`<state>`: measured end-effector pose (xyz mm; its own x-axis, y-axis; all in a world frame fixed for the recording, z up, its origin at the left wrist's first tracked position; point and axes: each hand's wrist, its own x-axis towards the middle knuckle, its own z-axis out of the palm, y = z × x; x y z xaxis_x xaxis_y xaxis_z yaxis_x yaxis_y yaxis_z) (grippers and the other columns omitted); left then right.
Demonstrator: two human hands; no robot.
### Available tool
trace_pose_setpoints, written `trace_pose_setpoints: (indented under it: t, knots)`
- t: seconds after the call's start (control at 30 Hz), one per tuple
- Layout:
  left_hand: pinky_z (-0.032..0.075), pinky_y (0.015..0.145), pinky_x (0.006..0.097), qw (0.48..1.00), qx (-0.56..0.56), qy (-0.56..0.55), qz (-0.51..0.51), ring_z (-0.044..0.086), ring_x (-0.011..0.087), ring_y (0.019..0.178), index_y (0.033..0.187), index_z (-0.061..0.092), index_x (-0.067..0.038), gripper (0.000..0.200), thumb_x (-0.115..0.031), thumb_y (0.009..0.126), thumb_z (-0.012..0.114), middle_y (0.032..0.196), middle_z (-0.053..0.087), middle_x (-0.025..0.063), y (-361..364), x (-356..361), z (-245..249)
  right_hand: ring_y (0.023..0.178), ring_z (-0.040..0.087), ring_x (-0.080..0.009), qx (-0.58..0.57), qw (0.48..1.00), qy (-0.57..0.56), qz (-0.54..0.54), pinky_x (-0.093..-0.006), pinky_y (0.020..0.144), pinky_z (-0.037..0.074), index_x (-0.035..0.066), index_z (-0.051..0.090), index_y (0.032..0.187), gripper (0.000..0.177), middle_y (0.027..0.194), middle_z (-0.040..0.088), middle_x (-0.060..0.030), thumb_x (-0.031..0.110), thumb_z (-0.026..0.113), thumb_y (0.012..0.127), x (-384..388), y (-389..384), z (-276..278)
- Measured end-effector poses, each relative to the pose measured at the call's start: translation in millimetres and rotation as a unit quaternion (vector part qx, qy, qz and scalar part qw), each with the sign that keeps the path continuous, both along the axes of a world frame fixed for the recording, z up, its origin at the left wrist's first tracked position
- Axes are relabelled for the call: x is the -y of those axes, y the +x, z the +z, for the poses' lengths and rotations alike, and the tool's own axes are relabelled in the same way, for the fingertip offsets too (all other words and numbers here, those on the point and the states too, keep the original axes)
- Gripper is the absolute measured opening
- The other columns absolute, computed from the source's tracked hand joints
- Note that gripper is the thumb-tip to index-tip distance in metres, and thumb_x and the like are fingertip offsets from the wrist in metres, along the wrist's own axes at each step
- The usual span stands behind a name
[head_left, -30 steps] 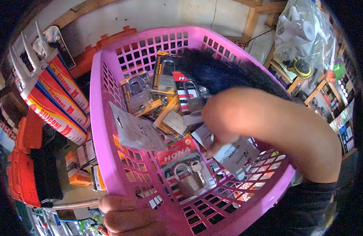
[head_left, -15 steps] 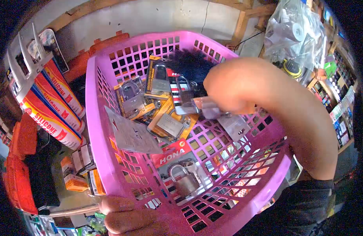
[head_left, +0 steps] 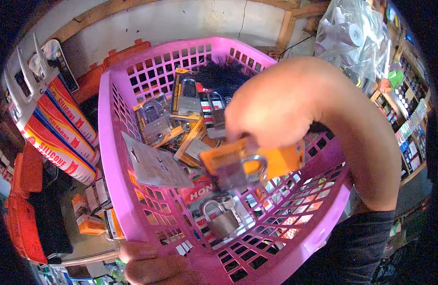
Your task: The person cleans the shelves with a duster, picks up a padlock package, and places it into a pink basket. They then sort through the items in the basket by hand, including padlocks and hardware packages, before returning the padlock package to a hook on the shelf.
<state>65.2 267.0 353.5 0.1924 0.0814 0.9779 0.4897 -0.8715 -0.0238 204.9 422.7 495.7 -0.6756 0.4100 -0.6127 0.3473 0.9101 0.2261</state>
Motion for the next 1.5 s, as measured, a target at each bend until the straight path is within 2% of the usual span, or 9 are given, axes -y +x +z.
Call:
trace_pose_setpoints:
  t: [0.3, 0.5, 0.53, 0.67, 0.73, 0.93, 1.03, 1.33, 1.5]
  knots:
    - [0.040, 0.067, 0.0363, 0.999, 0.037, 0.028, 0.014, 0.046, 0.0147, 0.073, 0.075, 0.052, -0.016, 0.033, -0.036, 0.090, 0.032, 0.072, 0.045, -0.0037, 7.8, -3.9, -1.9, 0.068, 0.062, -0.0201, -0.056, 0.902, -0.413, -0.113, -0.0328, 0.063, 0.048, -0.002, 0.062, 0.080, 0.032, 0.072, 0.064, -0.0121, 0.025, 0.047, 0.086, 3.8, -7.0, -20.8]
    - [0.039, 0.066, 0.0355, 1.000, -0.003, 0.025, 0.004, 0.043, 0.0137, 0.070, 0.076, 0.052, -0.015, 0.037, -0.039, 0.091, 0.027, 0.071, 0.042, -0.0042, -0.7, -5.1, -0.5, 0.060, 0.062, -0.0212, 0.128, 0.960, -0.057, -0.242, -0.0348, 0.057, 0.050, -0.001, 0.064, 0.083, 0.036, 0.072, 0.063, -0.0134, 0.032, 0.049, 0.083, -21.5, -0.9, -46.6]
    - [0.039, 0.066, 0.0354, 1.000, -0.010, 0.026, 0.001, 0.043, 0.0138, 0.070, 0.077, 0.052, -0.016, 0.037, -0.039, 0.092, 0.027, 0.071, 0.042, -0.0043, -1.0, -5.4, 0.0, 0.085, 0.062, -0.0237, 0.157, 0.959, 0.018, -0.236, -0.0430, 0.070, 0.049, 0.013, 0.064, 0.100, 0.033, 0.097, 0.064, -0.0055, 0.031, 0.063, 0.072, -20.6, -0.6, -52.6]
    - [0.038, 0.067, 0.0351, 0.998, 0.029, 0.042, 0.023, 0.043, 0.0139, 0.071, 0.077, 0.051, -0.016, 0.038, -0.041, 0.092, 0.027, 0.071, 0.042, -0.0045, 9.7, -7.5, -2.6, 0.081, 0.062, -0.0282, 0.140, 0.949, 0.130, -0.252, -0.0388, 0.070, 0.050, 0.018, 0.067, 0.092, 0.032, 0.094, 0.065, -0.0051, 0.027, 0.071, 0.061, -37.4, 10.2, -87.1]
    - [0.038, 0.068, 0.0353, 0.998, 0.036, 0.039, 0.040, 0.044, 0.0138, 0.072, 0.078, 0.051, -0.016, 0.038, -0.043, 0.092, 0.027, 0.070, 0.041, -0.0045, 12.5, -3.7, -5.8, 0.084, 0.061, -0.0286, 0.204, 0.946, 0.079, -0.239, -0.0401, 0.073, 0.049, 0.016, 0.067, 0.093, 0.029, 0.096, 0.064, -0.0082, 0.024, 0.064, 0.066, -40.1, 3.4, -80.6]
    - [0.038, 0.068, 0.0356, 1.000, 0.011, 0.010, 0.025, 0.045, 0.0140, 0.072, 0.077, 0.051, -0.016, 0.032, -0.042, 0.088, 0.037, 0.069, 0.043, -0.0042, 4.6, -1.4, 0.6, 0.082, 0.060, -0.0310, 0.020, 0.970, 0.171, -0.172, -0.0423, 0.073, 0.048, 0.008, 0.068, 0.085, 0.023, 0.091, 0.063, -0.0144, 0.009, 0.053, 0.067, -17.6, 19.6, -35.5]
    - [0.038, 0.068, 0.0354, 0.999, 0.003, 0.025, 0.022, 0.045, 0.0139, 0.071, 0.077, 0.051, -0.016, 0.028, -0.040, 0.087, 0.041, 0.069, 0.044, -0.0041, 2.9, -4.2, 1.8, 0.083, 0.060, -0.0313, 0.151, 0.960, 0.164, -0.172, -0.0423, 0.073, 0.047, 0.008, 0.067, 0.086, 0.025, 0.091, 0.063, -0.0145, 0.008, 0.052, 0.066, -24.1, 11.6, -21.5]
    - [0.038, 0.063, 0.0334, 0.998, 0.015, 0.055, 0.005, 0.045, 0.0138, 0.068, 0.076, 0.051, -0.014, 0.029, -0.038, 0.088, 0.037, 0.068, 0.045, -0.0026, 5.3, -8.5, -0.1, 0.085, 0.059, -0.0338, 0.072, 0.983, 0.152, -0.073, -0.0423, 0.072, 0.046, 0.006, 0.063, 0.094, 0.031, 0.087, 0.062, -0.0170, 0.006, 0.051, 0.065, -30.2, 13.2, -27.5]
    - [0.038, 0.060, 0.0336, 0.995, -0.014, 0.092, -0.027, 0.045, 0.0148, 0.064, 0.077, 0.052, -0.011, 0.029, -0.033, 0.087, 0.036, 0.069, 0.048, -0.0003, 0.1, -17.5, 5.2, 0.083, 0.059, -0.0324, -0.132, 0.968, 0.169, -0.128, -0.0424, 0.071, 0.046, 0.005, 0.062, 0.085, 0.024, 0.084, 0.062, -0.0152, 0.005, 0.053, 0.063, -18.2, 19.9, -9.5]
